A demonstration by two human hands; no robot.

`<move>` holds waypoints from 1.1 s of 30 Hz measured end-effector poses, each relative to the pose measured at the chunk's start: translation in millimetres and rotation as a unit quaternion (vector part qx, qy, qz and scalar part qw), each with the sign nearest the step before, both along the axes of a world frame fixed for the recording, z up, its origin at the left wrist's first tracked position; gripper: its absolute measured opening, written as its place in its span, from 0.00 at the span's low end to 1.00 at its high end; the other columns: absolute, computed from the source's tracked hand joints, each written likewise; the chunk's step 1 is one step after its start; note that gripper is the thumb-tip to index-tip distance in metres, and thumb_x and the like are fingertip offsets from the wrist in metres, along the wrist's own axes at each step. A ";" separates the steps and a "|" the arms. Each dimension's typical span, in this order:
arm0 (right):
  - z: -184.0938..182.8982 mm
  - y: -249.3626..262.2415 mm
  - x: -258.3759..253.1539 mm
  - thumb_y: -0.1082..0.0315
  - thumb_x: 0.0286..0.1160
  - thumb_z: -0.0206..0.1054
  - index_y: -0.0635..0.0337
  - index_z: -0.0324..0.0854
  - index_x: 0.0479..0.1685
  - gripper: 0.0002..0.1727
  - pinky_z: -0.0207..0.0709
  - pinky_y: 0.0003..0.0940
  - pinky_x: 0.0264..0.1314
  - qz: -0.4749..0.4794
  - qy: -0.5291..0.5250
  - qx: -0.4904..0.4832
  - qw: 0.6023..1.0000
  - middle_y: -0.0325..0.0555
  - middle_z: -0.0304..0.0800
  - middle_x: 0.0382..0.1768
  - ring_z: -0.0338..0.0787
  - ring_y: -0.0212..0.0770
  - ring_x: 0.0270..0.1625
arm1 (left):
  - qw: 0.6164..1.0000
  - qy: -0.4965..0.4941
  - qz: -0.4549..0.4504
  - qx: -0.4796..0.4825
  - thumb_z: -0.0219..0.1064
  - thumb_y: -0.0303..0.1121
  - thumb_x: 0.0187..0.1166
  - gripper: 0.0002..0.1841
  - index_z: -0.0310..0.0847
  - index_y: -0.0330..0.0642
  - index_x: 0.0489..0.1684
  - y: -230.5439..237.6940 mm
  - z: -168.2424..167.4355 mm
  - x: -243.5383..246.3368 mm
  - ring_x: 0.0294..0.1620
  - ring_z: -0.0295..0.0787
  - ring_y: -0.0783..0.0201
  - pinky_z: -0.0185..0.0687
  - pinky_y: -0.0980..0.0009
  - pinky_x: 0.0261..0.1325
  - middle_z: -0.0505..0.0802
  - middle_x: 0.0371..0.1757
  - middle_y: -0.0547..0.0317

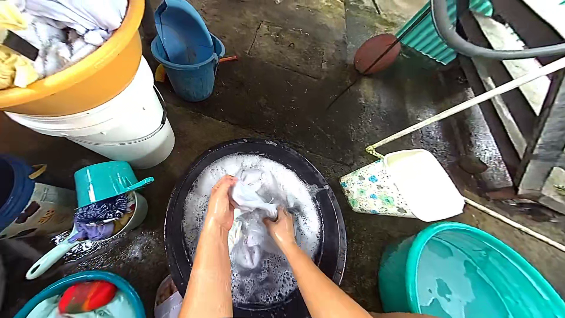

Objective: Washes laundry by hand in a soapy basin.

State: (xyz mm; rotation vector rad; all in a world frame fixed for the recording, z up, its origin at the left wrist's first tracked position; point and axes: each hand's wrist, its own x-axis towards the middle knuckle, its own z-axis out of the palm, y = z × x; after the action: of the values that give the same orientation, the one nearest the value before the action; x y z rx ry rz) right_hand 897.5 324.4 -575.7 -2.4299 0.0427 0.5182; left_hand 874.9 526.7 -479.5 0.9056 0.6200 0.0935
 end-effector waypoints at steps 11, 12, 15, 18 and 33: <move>43.4 -5.6 58.0 0.44 0.85 0.61 0.63 0.87 0.52 0.28 0.77 0.72 0.60 -0.013 -0.232 -0.061 0.971 0.63 0.90 0.53 0.88 0.66 0.59 | 0.996 0.068 -0.046 0.023 0.60 0.52 0.88 0.24 0.75 0.51 0.76 10.7 -31.0 -22.6 0.51 0.90 0.60 0.88 0.57 0.53 0.92 0.56 0.53; 36.1 -16.7 62.9 0.44 0.87 0.58 0.59 0.86 0.61 0.27 0.74 0.71 0.69 -0.021 -0.212 -0.072 0.974 0.62 0.86 0.63 0.83 0.66 0.69 | 0.993 0.095 -0.055 0.051 0.62 0.50 0.87 0.27 0.71 0.51 0.81 15.4 -50.0 -26.3 0.57 0.90 0.55 0.87 0.52 0.58 0.91 0.62 0.49; 6.6 -5.0 42.4 0.48 0.84 0.63 0.49 0.74 0.84 0.31 0.66 0.67 0.83 0.031 -0.141 -0.069 0.987 0.61 0.65 0.87 0.67 0.66 0.87 | 0.915 0.254 -0.189 0.250 0.74 0.48 0.77 0.33 0.76 0.36 0.76 -14.7 -122.1 -43.1 0.65 0.88 0.44 0.81 0.42 0.71 0.91 0.63 0.37; -26.5 21.0 -0.1 0.48 0.82 0.61 0.48 0.68 0.89 0.35 0.58 0.65 0.89 0.157 -0.022 -0.143 0.977 0.66 0.55 0.91 0.58 0.67 0.91 | 0.779 0.334 -0.389 0.361 0.68 0.53 0.78 0.28 0.85 0.39 0.66 -53.7 -132.8 -59.4 0.70 0.86 0.41 0.76 0.37 0.73 0.90 0.65 0.39; 20.8 32.8 -14.9 0.61 0.89 0.56 0.68 0.81 0.65 0.20 0.80 0.53 0.70 -0.026 0.001 0.152 0.988 0.60 0.91 0.54 0.90 0.51 0.60 | 0.987 -0.155 -0.023 -0.039 0.46 0.68 0.86 0.31 0.85 0.54 0.59 18.1 77.1 -9.2 0.48 0.94 0.67 0.93 0.62 0.50 0.95 0.48 0.63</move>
State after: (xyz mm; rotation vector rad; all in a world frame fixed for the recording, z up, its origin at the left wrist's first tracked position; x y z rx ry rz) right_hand 882.6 357.2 -554.9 -2.1241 0.0260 0.4673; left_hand 865.7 544.7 -402.5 0.8084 0.3099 0.1642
